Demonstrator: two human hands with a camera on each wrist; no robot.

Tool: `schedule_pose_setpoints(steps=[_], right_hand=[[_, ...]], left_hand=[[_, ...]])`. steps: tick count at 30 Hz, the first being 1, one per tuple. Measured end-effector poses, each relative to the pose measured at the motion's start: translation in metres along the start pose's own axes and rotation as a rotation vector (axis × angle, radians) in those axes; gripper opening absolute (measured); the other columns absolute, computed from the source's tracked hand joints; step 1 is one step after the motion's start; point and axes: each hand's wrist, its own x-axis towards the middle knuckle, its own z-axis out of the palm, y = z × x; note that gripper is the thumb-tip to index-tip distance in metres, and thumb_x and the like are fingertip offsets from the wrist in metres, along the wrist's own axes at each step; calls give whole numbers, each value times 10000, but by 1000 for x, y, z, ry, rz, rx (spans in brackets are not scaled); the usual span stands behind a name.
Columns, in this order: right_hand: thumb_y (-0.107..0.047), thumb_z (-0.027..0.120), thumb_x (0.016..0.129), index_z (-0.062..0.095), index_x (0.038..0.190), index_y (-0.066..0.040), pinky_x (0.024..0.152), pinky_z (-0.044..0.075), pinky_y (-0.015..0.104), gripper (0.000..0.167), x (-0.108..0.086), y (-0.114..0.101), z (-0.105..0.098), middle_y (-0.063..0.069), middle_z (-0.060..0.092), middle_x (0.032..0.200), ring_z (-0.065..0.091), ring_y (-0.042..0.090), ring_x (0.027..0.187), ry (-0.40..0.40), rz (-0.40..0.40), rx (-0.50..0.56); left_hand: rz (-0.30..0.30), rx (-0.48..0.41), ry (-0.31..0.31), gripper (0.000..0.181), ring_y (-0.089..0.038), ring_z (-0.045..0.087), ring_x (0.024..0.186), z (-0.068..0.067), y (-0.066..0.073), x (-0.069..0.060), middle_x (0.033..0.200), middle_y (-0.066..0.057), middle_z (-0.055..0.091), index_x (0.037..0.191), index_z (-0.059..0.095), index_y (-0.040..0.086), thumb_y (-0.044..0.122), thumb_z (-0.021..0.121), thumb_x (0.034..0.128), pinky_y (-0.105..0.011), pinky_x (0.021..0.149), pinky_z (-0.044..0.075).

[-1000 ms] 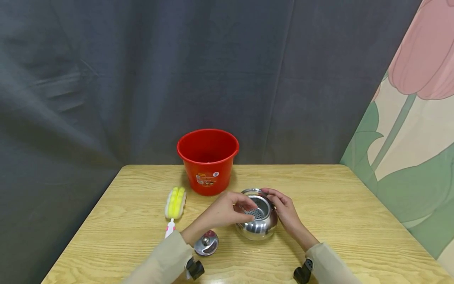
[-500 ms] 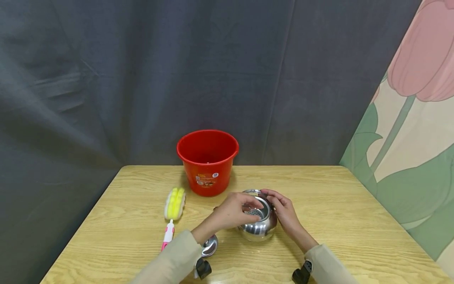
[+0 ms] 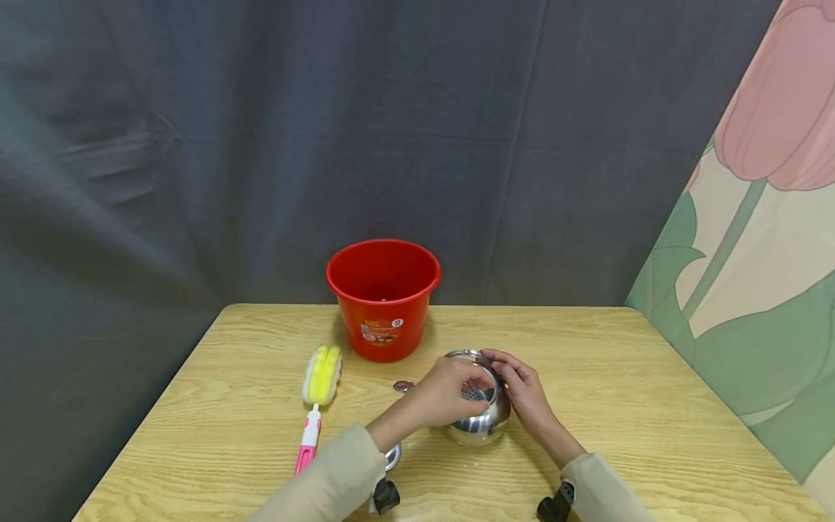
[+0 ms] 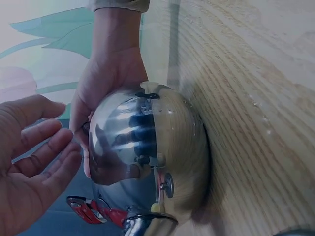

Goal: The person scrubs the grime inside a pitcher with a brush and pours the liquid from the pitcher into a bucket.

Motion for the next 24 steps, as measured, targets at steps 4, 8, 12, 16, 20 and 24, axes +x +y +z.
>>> schedule_pose_setpoints(steps=[4,8,12,16,20,24], right_hand=[[-64,439,998,557,1257,109,934,451,226,334,0,0,0,192,597,1257,585,99,1102,1,4,5],[-61,439,992,555,1259,112,930,455,230,339,0,0,0,164,614,1240,592,98,1096,5,9,14],[-53,441,985,553,1259,116,925,458,234,340,0,0,0,99,634,1216,596,96,1091,7,15,24],[-59,444,991,556,1255,118,928,451,228,337,0,0,0,86,636,1209,589,93,1092,4,13,19],[-63,447,997,562,1252,114,920,450,225,331,0,-1,0,96,629,1214,576,97,1090,2,11,6],[-62,445,999,561,1254,112,912,454,229,330,0,-1,0,121,616,1232,577,100,1082,2,9,1]], left_hand=[[28,124,-12,177,-71,624,869,2,2,3,949,18,702,1014,717,83,111,731,840,-135,787,460],[38,185,-29,160,-33,598,807,3,3,4,907,31,694,1004,714,91,120,717,847,-116,750,448],[62,175,-37,119,9,569,723,5,3,5,810,77,667,956,708,83,86,706,837,-84,683,423],[73,179,-37,65,53,524,660,5,3,5,721,133,621,889,698,99,76,703,828,-73,643,397],[73,239,-48,40,63,487,635,4,5,6,681,166,582,832,687,138,109,713,822,-80,627,378],[65,284,-66,25,53,484,643,4,5,7,693,156,580,830,693,131,133,715,819,-91,619,387]])
